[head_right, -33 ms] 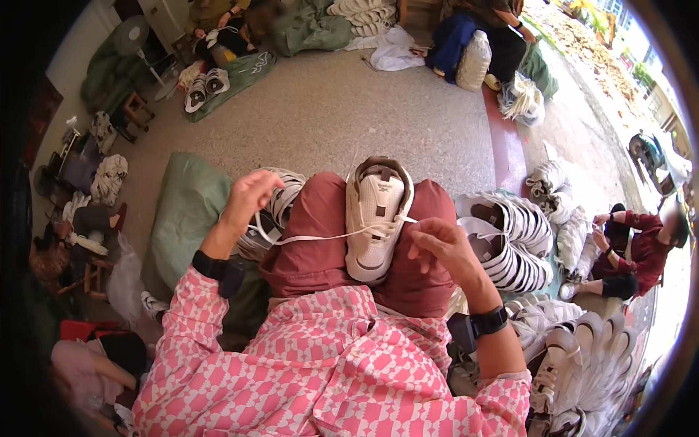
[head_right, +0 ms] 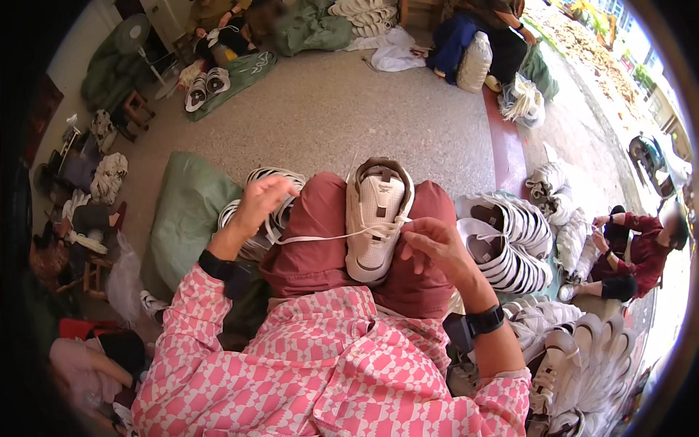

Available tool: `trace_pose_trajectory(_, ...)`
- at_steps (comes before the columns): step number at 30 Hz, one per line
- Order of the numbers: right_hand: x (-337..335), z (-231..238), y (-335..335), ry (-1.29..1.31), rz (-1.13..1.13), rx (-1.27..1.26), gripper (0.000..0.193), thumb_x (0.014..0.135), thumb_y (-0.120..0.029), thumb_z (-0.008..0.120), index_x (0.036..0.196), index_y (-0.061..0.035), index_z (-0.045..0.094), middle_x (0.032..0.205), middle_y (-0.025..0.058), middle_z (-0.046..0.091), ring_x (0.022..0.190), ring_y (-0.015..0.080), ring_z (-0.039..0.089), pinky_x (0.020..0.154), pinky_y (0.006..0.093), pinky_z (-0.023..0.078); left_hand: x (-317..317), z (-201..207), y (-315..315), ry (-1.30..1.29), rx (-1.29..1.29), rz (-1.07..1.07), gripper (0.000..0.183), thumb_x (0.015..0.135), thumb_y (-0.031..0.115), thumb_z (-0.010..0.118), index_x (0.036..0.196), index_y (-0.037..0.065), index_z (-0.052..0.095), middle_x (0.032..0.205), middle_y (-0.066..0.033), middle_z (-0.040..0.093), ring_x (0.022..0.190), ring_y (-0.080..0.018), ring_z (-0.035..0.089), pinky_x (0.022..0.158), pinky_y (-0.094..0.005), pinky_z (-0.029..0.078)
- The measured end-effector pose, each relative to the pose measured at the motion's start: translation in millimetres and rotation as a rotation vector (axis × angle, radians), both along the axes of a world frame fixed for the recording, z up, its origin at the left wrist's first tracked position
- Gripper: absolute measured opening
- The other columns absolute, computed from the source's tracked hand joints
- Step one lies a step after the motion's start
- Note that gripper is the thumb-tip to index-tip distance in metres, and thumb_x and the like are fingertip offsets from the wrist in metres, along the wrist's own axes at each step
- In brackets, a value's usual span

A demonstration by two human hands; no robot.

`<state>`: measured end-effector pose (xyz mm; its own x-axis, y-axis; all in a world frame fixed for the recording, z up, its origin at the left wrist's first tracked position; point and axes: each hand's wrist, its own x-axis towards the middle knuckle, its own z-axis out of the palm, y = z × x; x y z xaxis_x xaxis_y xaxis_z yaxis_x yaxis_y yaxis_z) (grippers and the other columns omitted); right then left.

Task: The recorder is lacing white sneakers, inserting the laces through the eyelets and pulling them even.

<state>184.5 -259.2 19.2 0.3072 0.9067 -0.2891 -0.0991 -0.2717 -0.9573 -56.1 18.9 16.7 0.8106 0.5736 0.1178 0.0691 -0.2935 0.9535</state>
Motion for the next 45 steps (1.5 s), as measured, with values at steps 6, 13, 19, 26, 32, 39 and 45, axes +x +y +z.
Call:
trace_pose_trajectory(6,-23,3,33,0.07,0.145,0.004,0.044,0.097,-0.021,0.056,0.133,0.0024,0.047,0.082,0.0071,0.068,0.054,0.009,0.06,0.045,0.0196,0.046,39,-13,-52,0.151,0.244,-0.139,0.025,0.095,0.02,0.059,0.096,-0.003,0.068,0.083,-0.0093,0.071,0.077,-0.0134,0.065,0.071,-0.0276,0.051)
trace_pose_trajectory(13,-35,-1,44,0.062,0.209,-0.009,0.053,0.095,-0.02,0.058,0.137,0.0054,0.04,0.083,0.0085,0.068,0.055,0.0104,0.06,0.045,0.0202,0.046,50,-28,-66,0.237,0.425,-0.057,0.02,0.091,0.024,0.064,0.095,0.006,0.071,0.084,-0.0117,0.07,0.077,-0.0258,0.069,0.066,-0.0327,0.052)
trace_pose_trajectory(19,-38,6,44,0.063,0.209,-0.007,0.056,0.094,-0.021,0.06,0.137,0.0059,0.038,0.082,0.0075,0.067,0.055,0.0101,0.059,0.046,0.0199,0.044,53,-39,-71,0.063,0.649,0.032,0.016,0.088,0.022,0.062,0.084,0.007,0.067,0.076,-0.0114,0.066,0.073,-0.0321,0.065,0.064,-0.0392,0.051)
trace_pose_trajectory(26,-41,4,46,-0.017,0.233,-0.031,0.052,0.091,-0.018,0.065,0.133,0.0042,0.044,0.08,0.0062,0.066,0.058,0.0108,0.06,0.049,0.0226,0.045,62,-34,-61,0.212,0.801,-0.124,0.016,0.085,0.023,0.063,0.08,0.007,0.064,0.079,-0.0082,0.065,0.077,-0.0288,0.063,0.075,-0.0415,0.046)
trace_pose_trajectory(32,-28,7,61,-0.969,-0.011,0.248,0.015,0.082,-0.008,0.065,0.097,-0.0073,0.069,0.084,0.0094,0.065,0.068,0.0298,0.063,0.062,0.0387,0.05,66,2,-40,-0.001,0.973,-0.184,0.06,0.062,0.024,0.081,0.113,0.009,0.053,0.118,-0.0068,0.053,0.103,-0.028,0.056,0.087,-0.0416,0.044)
trace_pose_trajectory(39,-16,-8,85,-1.046,0.222,0.335,0.014,0.076,-0.004,0.066,0.09,-0.0076,0.067,0.087,0.0093,0.061,0.08,0.0314,0.064,0.068,0.039,0.051,88,16,-21,0.195,0.914,-0.645,0.051,0.065,0.013,0.077,0.109,0.007,0.052,0.111,-0.0083,0.05,0.097,-0.0309,0.061,0.08,-0.0404,0.049)
trace_pose_trajectory(45,-19,-5,91,-0.973,0.209,0.28,0.012,0.076,-0.008,0.069,0.088,-0.0105,0.068,0.089,0.006,0.061,0.083,0.0275,0.064,0.068,0.0382,0.051,97,-2,-11,0.075,0.703,-0.702,0.031,0.069,0.008,0.073,0.093,0.008,0.053,0.095,-0.0086,0.054,0.089,-0.0302,0.061,0.076,-0.0391,0.048)
